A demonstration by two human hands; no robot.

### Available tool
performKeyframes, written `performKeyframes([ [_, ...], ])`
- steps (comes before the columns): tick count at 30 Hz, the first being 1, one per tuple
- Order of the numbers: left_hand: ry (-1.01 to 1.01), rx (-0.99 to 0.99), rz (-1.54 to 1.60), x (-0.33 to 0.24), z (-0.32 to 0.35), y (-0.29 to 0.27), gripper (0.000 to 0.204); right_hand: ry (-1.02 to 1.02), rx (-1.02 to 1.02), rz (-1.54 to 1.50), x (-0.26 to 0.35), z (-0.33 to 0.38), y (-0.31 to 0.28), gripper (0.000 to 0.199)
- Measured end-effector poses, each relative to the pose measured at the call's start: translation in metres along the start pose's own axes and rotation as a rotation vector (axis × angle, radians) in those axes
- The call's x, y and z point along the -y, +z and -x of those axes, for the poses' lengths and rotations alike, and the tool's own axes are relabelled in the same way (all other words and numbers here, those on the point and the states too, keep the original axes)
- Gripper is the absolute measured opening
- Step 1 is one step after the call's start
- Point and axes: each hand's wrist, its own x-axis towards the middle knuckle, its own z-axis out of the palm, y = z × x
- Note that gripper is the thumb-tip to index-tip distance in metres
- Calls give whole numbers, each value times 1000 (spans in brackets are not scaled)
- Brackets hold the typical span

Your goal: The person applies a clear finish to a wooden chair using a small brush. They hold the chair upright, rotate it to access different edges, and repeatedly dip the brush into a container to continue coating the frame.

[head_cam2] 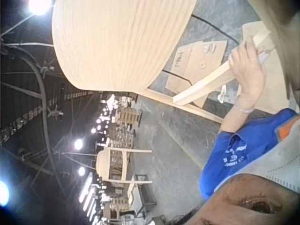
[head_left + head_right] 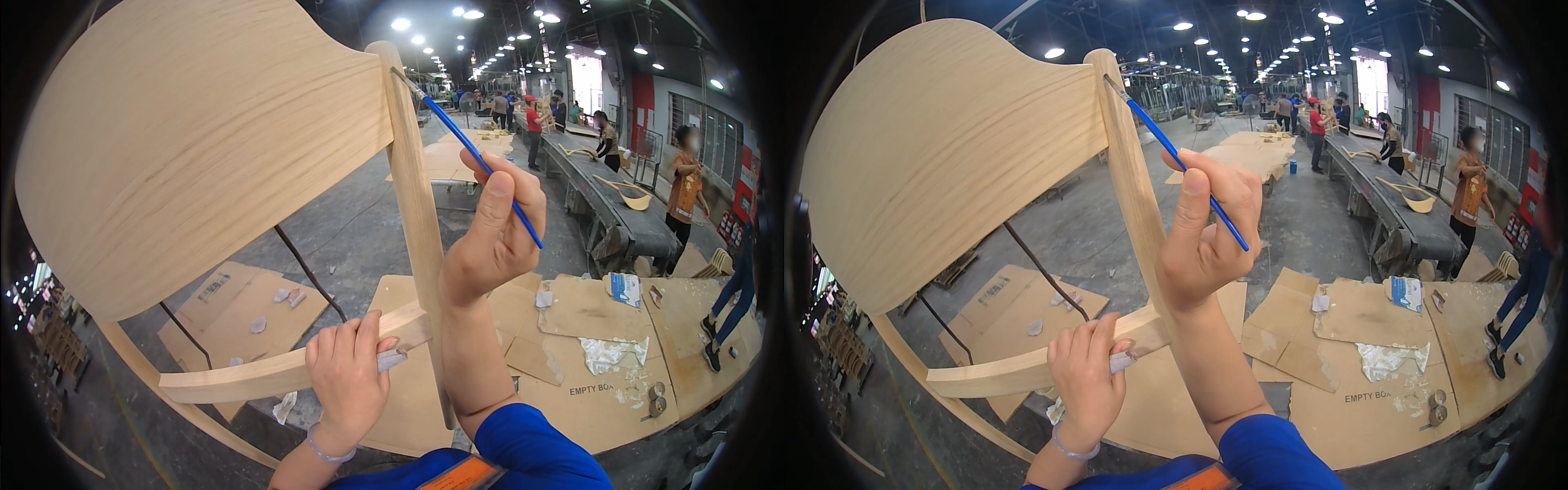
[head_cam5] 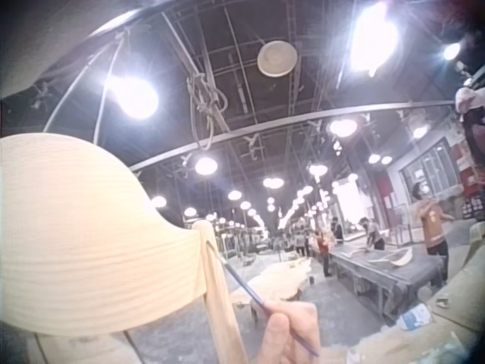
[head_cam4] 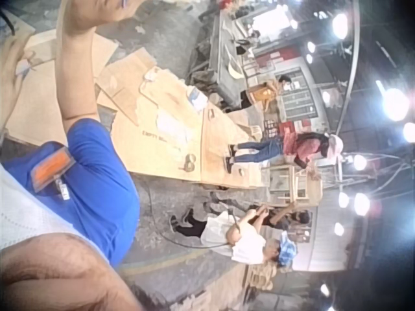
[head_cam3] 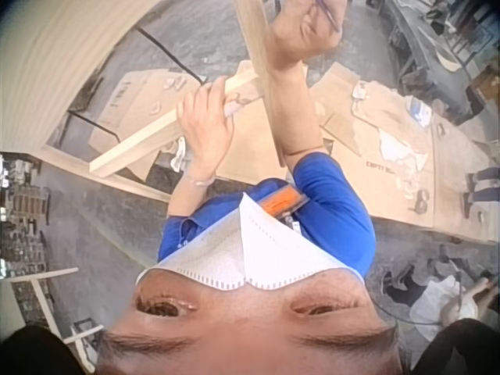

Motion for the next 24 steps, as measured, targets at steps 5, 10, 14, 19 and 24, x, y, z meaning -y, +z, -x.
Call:
performKeyframes([
  [5,6,-3,-10,3,0,-1,34,-4,1,-20,-1,3,4,11],
  [10,-8,3,-7,5,-1,0,33,-7,16,-41,-3,7,6,11],
  [14,-7,11,-26,10,0,0,33,-7,23,-31,-4,12,9,10],
  [19,-20,14,-38,13,1,1,33,-27,51,17,-4,15,8,14],
  [24,-34,18,-42,16,3,3,33,-3,1,-25,-6,19,10,12],
])
